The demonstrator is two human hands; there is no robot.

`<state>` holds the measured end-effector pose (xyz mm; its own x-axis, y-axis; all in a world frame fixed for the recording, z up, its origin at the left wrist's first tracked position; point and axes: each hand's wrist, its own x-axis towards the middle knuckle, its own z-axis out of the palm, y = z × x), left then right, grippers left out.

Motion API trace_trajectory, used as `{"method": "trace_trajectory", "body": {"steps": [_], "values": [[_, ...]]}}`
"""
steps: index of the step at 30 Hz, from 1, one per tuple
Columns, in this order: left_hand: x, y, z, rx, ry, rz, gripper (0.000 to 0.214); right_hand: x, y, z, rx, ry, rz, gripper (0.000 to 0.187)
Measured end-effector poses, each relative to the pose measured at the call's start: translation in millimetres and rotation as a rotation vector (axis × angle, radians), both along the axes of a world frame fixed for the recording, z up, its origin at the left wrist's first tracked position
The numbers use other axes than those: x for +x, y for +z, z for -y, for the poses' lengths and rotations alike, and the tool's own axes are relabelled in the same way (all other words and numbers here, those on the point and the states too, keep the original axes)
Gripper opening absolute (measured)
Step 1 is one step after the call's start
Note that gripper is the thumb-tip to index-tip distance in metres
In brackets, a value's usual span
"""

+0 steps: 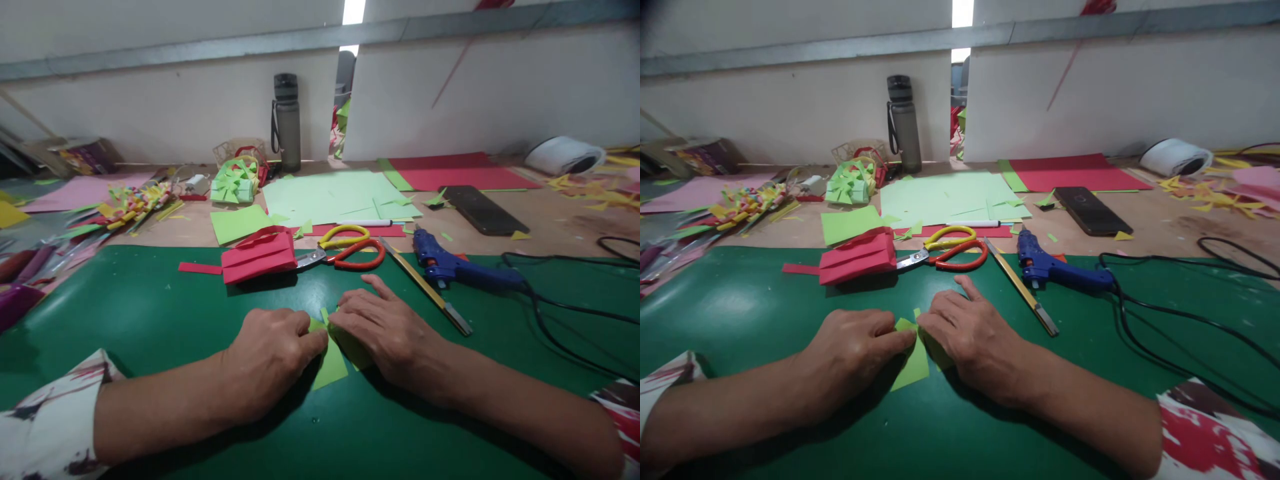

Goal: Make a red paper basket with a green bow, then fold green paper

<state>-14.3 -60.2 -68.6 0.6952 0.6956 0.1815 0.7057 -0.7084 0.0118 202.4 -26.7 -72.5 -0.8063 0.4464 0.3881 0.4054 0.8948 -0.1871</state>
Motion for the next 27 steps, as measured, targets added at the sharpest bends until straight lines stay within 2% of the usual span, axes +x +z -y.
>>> {"method": "trace_trajectory", "body": {"steps": [5, 13, 21, 27], "values": [[-0.6, 0.9, -1.4, 0.021, -0.048, 0.006, 0.022, 1.3, -3.0, 1.1, 0.031, -0.012, -0.035, 0.031], [1.9, 11.1, -0.6, 0.066, -0.107, -0.055, 0.016, 0.4, 0.5, 0.3, 0.046, 0.015, -0.019, 0.037], [1.3, 7.2, -1.0, 0.106, -0.102, -0.048, 0.019, 0.6, 7.2, 5.0, 0.079, 0.027, 0.090, 0.033], [1.5, 8.9, -0.8, 0.087, -0.108, -0.067, 0.021, -0.7, 6.6, 4.0, 0.106, 0.032, 0.074, 0.036]]}}
